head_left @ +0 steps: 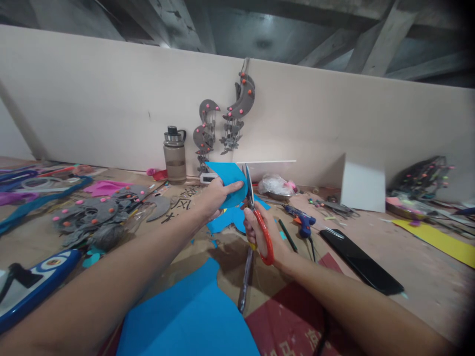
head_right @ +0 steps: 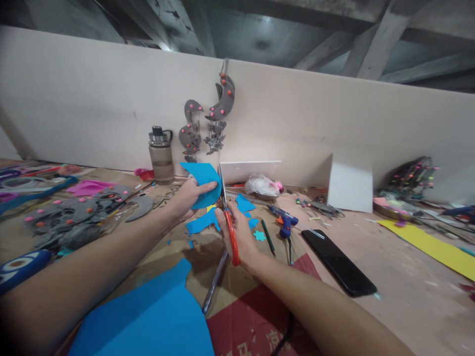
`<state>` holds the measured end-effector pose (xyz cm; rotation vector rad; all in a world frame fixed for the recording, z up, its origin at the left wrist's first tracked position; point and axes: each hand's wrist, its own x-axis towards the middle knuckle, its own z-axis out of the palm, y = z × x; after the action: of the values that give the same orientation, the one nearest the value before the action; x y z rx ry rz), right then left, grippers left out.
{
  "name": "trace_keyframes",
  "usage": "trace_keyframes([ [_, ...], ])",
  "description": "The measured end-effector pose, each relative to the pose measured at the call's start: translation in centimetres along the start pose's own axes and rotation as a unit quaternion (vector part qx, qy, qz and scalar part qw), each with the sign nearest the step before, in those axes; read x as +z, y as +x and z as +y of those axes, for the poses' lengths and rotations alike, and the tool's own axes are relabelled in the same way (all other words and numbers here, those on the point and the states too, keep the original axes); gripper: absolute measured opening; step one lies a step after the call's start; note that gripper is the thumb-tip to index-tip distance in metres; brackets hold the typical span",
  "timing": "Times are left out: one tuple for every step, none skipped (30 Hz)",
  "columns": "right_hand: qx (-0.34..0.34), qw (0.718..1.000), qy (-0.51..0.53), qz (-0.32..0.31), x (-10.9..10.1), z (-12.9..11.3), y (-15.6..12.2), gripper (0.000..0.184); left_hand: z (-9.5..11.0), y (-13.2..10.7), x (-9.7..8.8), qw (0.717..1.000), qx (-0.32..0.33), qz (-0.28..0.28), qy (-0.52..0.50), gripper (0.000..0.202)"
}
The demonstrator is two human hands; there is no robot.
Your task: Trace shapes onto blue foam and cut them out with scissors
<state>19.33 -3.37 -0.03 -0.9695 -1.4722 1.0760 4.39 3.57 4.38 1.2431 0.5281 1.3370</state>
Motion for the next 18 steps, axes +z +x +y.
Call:
trace_keyframes([
  [0.003, 1.0, 0.006, -0.002, 0.0, 0.0, 0.0, 0.039, 0.0, 0.0, -0.1, 1.0, 0.0, -0.003, -0.002, 0.033],
  [0.005, 1.0, 0.011, -0.004, 0.0, 0.1, 0.0, 0.039, 0.0, 0.0, -0.1, 1.0, 0.001, -0.005, -0.003, 0.034],
  [0.005, 1.0, 0.016, -0.006, 0.0, 0.1, 0.0, 0.039, 0.0, 0.1, -0.1, 1.0, 0.001, -0.007, -0.003, 0.034],
  [0.005, 1.0, 0.019, -0.008, 0.0, 0.2, 0.0, 0.039, 0.0, 0.1, -0.2, 1.0, 0.002, -0.008, 0.0, 0.034],
  [0.006, 1.0, 0.02, -0.009, -0.1, 0.2, 0.0, 0.039, 0.0, 0.1, -0.2, 1.0, 0.003, -0.01, 0.002, 0.033],
  [0.007, 1.0, 0.021, -0.01, -0.1, 0.3, 0.0, 0.039, 0.0, 0.1, -0.3, 1.0, 0.003, -0.01, 0.004, 0.033],
  [0.008, 1.0, 0.02, -0.011, -0.1, 0.3, 0.0, 0.038, 0.1, 0.1, -0.3, 1.0, 0.002, -0.012, 0.004, 0.032],
  [0.01, 1.0, 0.018, -0.011, -0.1, 0.3, 0.0, 0.038, 0.1, 0.1, -0.3, 1.0, 0.0, -0.013, 0.004, 0.032],
  [0.011, 1.0, 0.018, -0.011, -0.1, 0.2, 0.0, 0.037, 0.2, 0.1, -0.3, 1.0, -0.003, -0.013, 0.002, 0.032],
  [0.012, 1.0, 0.019, -0.012, -0.1, 0.2, 0.0, 0.037, 0.3, 0.1, -0.2, 1.0, -0.007, -0.013, 0.001, 0.032],
  [0.014, 1.0, 0.021, -0.013, -0.1, 0.1, -0.1, 0.038, 0.4, 0.1, -0.2, 1.0, -0.011, -0.012, -0.001, 0.033],
  [0.016, 1.0, 0.022, -0.014, 0.0, 0.0, -0.1, 0.038, 0.5, 0.1, -0.2, 1.0, -0.016, -0.011, -0.003, 0.034],
  [0.018, 0.999, 0.024, -0.013, 0.0, 0.0, -0.1, 0.039, 0.7, 0.1, -0.1, 1.0, -0.02, -0.008, -0.005, 0.036],
  [0.019, 0.999, 0.025, -0.012, 0.0, 0.0, -0.1, 0.04, 0.9, 0.1, -0.1, 1.0, -0.024, -0.005, -0.007, 0.037],
  [0.019, 0.999, 0.025, -0.011, 0.0, 0.0, 0.0, 0.04, 1.0, 0.1, -0.2, 1.0, -0.027, -0.002, -0.008, 0.038],
  [0.015, 1.0, 0.023, -0.009, 0.1, 0.0, 0.0, 0.041, 1.2, 0.2, -0.2, 0.999, -0.031, 0.002, -0.007, 0.039],
  [0.008, 1.0, 0.018, -0.006, 0.1, 0.0, 0.0, 0.041, 1.3, 0.2, -0.3, 0.999, -0.034, 0.004, -0.007, 0.039],
  [0.001, 1.0, 0.012, -0.002, 0.1, 0.1, 0.0, 0.041, 1.4, 0.3, -0.4, 0.999, -0.036, 0.006, -0.006, 0.039],
])
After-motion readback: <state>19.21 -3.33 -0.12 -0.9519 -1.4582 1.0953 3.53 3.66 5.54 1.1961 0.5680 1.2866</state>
